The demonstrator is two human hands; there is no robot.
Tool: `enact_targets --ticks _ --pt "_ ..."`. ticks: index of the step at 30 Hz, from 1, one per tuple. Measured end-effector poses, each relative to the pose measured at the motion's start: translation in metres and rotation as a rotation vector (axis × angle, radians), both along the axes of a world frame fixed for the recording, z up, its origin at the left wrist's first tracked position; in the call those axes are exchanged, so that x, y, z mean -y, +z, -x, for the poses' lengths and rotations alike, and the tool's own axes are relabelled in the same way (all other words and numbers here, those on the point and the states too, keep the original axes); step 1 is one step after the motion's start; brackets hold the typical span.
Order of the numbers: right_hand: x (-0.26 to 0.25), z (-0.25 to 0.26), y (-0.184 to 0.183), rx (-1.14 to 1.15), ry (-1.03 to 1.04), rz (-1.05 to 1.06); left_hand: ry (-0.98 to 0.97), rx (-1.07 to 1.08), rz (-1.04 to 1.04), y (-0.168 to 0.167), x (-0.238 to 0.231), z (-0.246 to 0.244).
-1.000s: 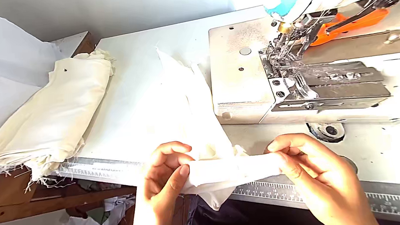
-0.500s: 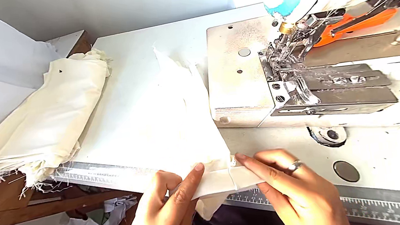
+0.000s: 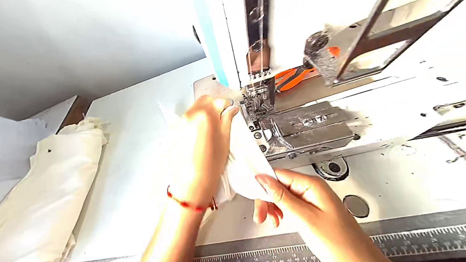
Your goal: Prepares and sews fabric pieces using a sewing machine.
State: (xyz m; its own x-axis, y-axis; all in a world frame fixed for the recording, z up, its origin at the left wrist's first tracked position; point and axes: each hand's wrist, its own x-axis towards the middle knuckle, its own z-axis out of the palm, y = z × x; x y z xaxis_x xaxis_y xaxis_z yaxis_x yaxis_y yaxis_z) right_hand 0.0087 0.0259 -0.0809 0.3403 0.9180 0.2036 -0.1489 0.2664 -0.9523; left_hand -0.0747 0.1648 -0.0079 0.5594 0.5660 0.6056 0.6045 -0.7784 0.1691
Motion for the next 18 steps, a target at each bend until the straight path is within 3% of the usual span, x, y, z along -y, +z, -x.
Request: enact_targets --ticks 3,6,14,16,18 --pt "-0.004 -0.008 0.001 0.030 -0.123 -0.039 -0.123 0.012 0.309 0.006 -0.037 -0.019" --pt "-0.003 -0.013 0.002 0.065 -0.185 -0.025 -0.204 0.083 0.466 0.007 -0.050 -0.029" --pt "-0.010 -0.016 0.005 0.258 -0.366 0.089 -0.168 0.084 0.417 0.007 -0.055 -0.038" --pt "-0.011 -0.017 0.008 0.304 -0.360 0.127 -0.178 0.078 0.466 0.012 -0.056 -0.037" --pt "-0.007 -0.023 0.011 0.299 -0.300 0.147 -0.253 0.057 0.369 0.015 -0.053 -0.024"
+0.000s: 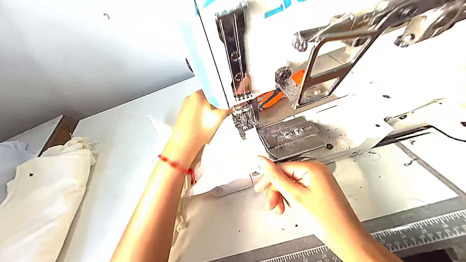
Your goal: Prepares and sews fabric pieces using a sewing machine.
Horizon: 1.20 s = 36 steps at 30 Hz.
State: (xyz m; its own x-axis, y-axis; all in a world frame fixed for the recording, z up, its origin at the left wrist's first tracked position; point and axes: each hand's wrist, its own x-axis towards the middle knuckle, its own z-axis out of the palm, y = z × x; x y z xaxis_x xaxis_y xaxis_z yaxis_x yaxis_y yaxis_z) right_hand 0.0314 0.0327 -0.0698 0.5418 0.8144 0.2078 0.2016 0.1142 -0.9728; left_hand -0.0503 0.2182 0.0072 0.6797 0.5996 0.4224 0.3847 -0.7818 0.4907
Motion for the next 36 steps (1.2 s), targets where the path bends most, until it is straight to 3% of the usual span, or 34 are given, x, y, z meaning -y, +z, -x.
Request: enact_targets --ticks 2,4,6,9,13,16,19,21,24,27,30,36 --pt "0.010 -0.008 0.002 0.024 0.044 -0.061 -0.090 -0.008 -0.234 0.007 0.011 0.025" --pt "0.018 -0.020 0.003 0.202 0.013 -0.222 -0.238 -0.005 -0.414 0.014 0.028 0.047" --pt "0.019 -0.036 0.009 0.499 -0.076 -0.312 -0.422 -0.056 -0.495 0.014 0.039 0.052" --pt "0.005 -0.055 0.025 0.896 -0.102 -0.271 -0.518 -0.189 -0.640 0.007 0.038 0.042" --pt "-0.017 -0.063 0.035 1.074 0.105 -0.266 -0.541 -0.225 -0.668 0.034 0.039 0.050" --pt "-0.026 -0.062 0.040 0.955 0.299 -0.295 -0.543 -0.186 -0.729 0.053 0.052 0.052" --pt "-0.018 -0.054 0.041 0.702 0.449 -0.283 -0.473 -0.060 -0.759 0.040 0.068 0.060" --pt "-0.007 -0.044 0.033 0.587 0.394 -0.263 -0.435 0.078 -0.677 0.006 0.094 0.079" --pt "0.000 -0.028 0.019 0.405 0.348 -0.246 -0.539 0.218 -0.509 -0.066 0.124 0.074" --pt "0.000 -0.020 0.020 0.293 0.279 -0.296 -0.087 0.303 -0.501 -0.107 0.131 0.051" --pt "-0.001 -0.016 0.029 0.225 0.254 -0.341 0.206 0.376 -0.448 -0.098 0.131 0.030" --pt "-0.005 -0.017 0.033 0.272 0.211 -0.351 0.257 0.386 -0.386 -0.076 0.117 0.009"
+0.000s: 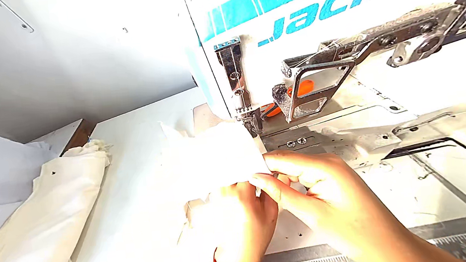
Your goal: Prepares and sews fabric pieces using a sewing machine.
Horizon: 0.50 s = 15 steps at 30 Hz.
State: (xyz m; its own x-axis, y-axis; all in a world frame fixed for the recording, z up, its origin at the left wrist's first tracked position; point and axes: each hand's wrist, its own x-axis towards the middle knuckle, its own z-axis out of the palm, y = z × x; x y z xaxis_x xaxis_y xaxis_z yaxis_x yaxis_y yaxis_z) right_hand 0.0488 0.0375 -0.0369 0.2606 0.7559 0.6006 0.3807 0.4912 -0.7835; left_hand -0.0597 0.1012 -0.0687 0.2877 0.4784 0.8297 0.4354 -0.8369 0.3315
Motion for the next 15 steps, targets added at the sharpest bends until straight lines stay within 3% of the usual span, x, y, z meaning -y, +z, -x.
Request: enact_targets --ticks 4,10,12,15 --pt "0.005 -0.004 -0.001 0.023 -0.010 0.017 -0.064 -0.046 -0.029 -0.001 0.000 -0.001" --pt "0.008 0.000 -0.024 0.013 0.109 0.013 -0.195 -0.176 -0.306 -0.030 -0.026 0.056" --pt "0.008 -0.003 -0.028 0.078 0.078 0.000 -0.319 -0.303 -0.366 -0.019 -0.014 0.079" --pt "0.005 -0.009 -0.027 0.293 0.005 -0.036 -0.463 -0.422 -0.352 0.034 -0.005 0.079"
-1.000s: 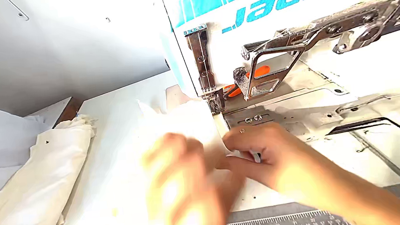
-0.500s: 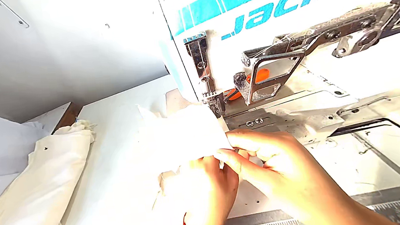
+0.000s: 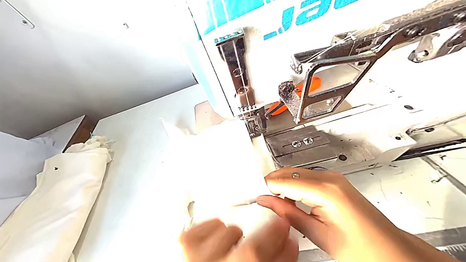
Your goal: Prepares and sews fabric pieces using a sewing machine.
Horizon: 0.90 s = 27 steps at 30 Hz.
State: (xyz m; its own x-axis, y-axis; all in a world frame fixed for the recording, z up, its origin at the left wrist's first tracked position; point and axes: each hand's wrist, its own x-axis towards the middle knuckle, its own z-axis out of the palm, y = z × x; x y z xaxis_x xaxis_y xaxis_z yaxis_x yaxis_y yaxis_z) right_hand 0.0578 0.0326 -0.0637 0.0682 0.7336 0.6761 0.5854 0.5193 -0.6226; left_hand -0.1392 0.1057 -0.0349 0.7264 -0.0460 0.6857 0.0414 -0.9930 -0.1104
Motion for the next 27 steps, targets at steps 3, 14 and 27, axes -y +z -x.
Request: enact_targets --ticks 3,14,27 --pt "-0.005 -0.001 0.012 0.128 -0.025 -0.013 0.057 -0.220 -0.111 0.045 -0.034 -0.025" --pt "-0.001 -0.009 0.002 0.022 0.077 0.004 -0.079 -0.518 -0.140 0.078 -0.078 -0.047" --pt "-0.003 -0.002 -0.002 -0.019 0.060 -0.029 -0.140 -0.435 -0.151 0.082 -0.067 -0.046"
